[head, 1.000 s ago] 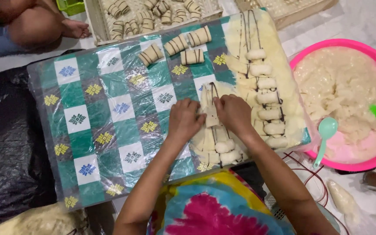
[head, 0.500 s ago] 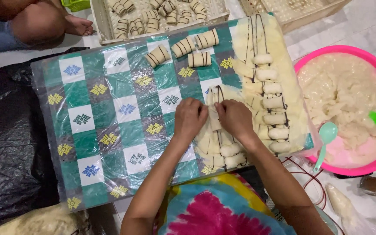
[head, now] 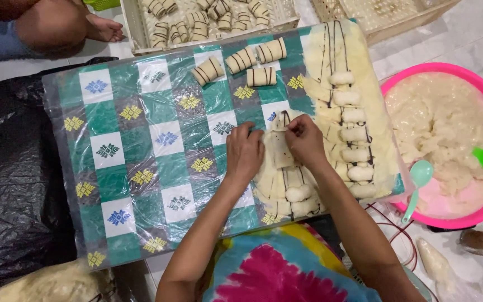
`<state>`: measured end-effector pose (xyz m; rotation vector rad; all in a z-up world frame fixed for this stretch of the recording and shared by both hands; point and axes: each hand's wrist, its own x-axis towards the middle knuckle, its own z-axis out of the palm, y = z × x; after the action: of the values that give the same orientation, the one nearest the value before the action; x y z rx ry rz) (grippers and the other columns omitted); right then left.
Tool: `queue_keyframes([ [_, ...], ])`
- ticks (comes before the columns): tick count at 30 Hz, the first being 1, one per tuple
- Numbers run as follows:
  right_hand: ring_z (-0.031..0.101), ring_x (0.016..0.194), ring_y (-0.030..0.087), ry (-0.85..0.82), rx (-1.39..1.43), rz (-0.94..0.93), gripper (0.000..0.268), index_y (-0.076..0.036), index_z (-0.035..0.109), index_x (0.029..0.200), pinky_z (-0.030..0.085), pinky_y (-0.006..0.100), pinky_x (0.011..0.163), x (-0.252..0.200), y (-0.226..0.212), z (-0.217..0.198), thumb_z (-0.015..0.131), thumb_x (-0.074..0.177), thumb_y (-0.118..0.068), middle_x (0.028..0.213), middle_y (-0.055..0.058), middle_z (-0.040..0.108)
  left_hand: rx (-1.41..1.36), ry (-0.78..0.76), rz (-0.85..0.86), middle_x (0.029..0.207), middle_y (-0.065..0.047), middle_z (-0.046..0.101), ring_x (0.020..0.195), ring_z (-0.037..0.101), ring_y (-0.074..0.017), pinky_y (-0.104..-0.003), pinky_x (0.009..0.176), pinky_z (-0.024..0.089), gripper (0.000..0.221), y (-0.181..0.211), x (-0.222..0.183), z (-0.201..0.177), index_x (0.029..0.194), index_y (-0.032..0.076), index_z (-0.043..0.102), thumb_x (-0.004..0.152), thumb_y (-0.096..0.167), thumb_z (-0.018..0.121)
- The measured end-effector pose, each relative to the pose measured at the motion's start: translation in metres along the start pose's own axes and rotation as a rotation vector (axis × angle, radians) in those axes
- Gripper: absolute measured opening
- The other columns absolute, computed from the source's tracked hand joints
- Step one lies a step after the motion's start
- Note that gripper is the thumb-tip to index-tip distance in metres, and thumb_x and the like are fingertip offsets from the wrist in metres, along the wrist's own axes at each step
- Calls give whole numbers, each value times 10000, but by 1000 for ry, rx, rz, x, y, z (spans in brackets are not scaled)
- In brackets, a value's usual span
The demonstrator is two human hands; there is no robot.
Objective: Rolling small pieces of dough into cylindrical shapes and organizing them in a basket.
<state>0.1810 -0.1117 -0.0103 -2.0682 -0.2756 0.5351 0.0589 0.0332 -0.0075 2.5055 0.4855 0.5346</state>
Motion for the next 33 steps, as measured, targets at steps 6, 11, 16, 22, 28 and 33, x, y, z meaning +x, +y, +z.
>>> queue_keyframes([
  [6, 650, 873, 213, -82, 198, -67, 222, -74, 713, 1102, 530, 386, 808, 1, -9, -8, 651, 899, -12, 954, 127, 691, -23, 0, -78, 1181, -114, 627, 1092, 592, -337, -455, 833, 488, 112, 8, 5, -1, 971, 63, 719, 891, 117, 663],
  [11, 650, 878, 228, -95, 180, -15, 276, -82, 786, 1094, 533, 395, 805, -13, -20, -11, 570, 928, -36, 940, 163, 737, -12, -38, -71, 1096, -117, 625, 1013, 606, -327, -446, 790, 483, 232, 8, 15, 1, 922, 62, 712, 933, 264, 599],
  [16, 653, 835, 225, -56, 165, 40, 304, -126, 800, 1121, 540, 394, 791, -11, -19, -7, 535, 978, -85, 918, 152, 739, 127, -33, -49, 954, -104, 592, 913, 601, -325, -473, 746, 479, 300, 3, 32, 14, 930, 55, 695, 898, 353, 701],
  [22, 626, 793, 171, -1, 107, 10, 225, -126, 801, 1107, 529, 358, 748, -3, -19, -9, 789, 885, -158, 854, 103, 697, -23, -85, -147, 964, -67, 577, 915, 609, -340, -474, 727, 464, 216, -5, 39, 15, 1018, 109, 663, 883, 269, 713],
  [28, 581, 843, 183, 68, 218, -6, 249, -51, 740, 1103, 496, 336, 782, -1, -19, -8, 691, 865, 2, 880, 96, 612, -129, -2, 6, 1108, -52, 591, 1024, 585, -336, -459, 791, 469, 128, -9, 31, 21, 916, 222, 741, 906, 116, 670],
  [33, 599, 859, 134, 115, 441, -19, 299, -13, 687, 1036, 498, 272, 817, 21, -3, 4, 617, 763, 89, 897, 54, 579, -83, -30, 19, 1105, -48, 587, 1032, 591, -301, -439, 807, 468, 174, 1, 35, 9, 1036, 144, 758, 968, 192, 605],
])
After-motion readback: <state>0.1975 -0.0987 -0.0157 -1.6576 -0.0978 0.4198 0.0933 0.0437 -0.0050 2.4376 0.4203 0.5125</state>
